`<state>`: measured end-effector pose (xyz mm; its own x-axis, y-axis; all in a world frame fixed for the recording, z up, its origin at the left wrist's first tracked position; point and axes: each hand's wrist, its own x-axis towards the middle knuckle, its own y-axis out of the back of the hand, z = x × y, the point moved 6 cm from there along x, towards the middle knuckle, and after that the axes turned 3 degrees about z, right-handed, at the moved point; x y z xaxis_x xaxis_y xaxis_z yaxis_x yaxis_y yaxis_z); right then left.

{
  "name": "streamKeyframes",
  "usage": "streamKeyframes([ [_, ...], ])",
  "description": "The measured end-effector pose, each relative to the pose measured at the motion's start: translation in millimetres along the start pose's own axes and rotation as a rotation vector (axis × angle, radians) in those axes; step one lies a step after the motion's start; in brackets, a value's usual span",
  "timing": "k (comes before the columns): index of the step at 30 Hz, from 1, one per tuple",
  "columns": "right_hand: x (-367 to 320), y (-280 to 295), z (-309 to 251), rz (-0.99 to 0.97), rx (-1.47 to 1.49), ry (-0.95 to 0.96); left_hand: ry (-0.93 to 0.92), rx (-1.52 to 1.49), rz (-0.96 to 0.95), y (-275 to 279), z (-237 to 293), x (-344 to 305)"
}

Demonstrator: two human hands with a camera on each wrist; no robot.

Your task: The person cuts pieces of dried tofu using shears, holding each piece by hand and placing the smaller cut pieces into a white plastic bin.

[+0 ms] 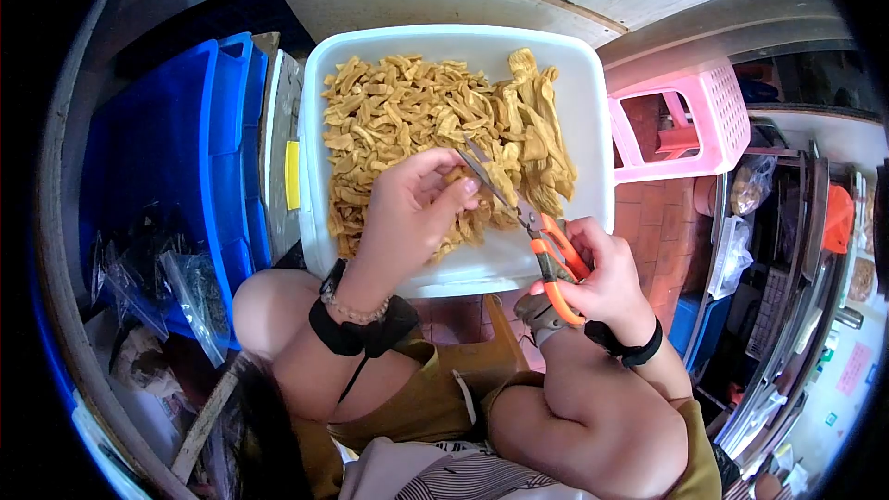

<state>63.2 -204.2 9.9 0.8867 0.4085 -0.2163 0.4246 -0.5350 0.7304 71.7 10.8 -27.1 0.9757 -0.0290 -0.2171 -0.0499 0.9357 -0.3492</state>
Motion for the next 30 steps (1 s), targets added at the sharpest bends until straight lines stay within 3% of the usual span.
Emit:
streamKeyframes([
  [10,-2.8,3.5,5.0,0.101,0.056,-0.015,-0.050,-0.103,0.068,8.2,1.2,5.3],
  [13,-4.7,1.9,14.6,0.085,0.119,-0.063,0.066,0.091,0.059,10.0,7.4,5.9],
  [18,-5.0,0.1,13.8,0.071,0.194,-0.049,0.128,-0.276,0.177,17.5,-0.5,7.7],
  [21,-2.1,0.6,5.0,0.048,0.043,0.027,0.104,-0.428,0.144,15.5,-0.6,8.5],
  [30,-1.3,-0.9,5.4,0.001,0.002,-0.026,0.098,-0.395,0.139,11.3,-2.3,5.2],
])
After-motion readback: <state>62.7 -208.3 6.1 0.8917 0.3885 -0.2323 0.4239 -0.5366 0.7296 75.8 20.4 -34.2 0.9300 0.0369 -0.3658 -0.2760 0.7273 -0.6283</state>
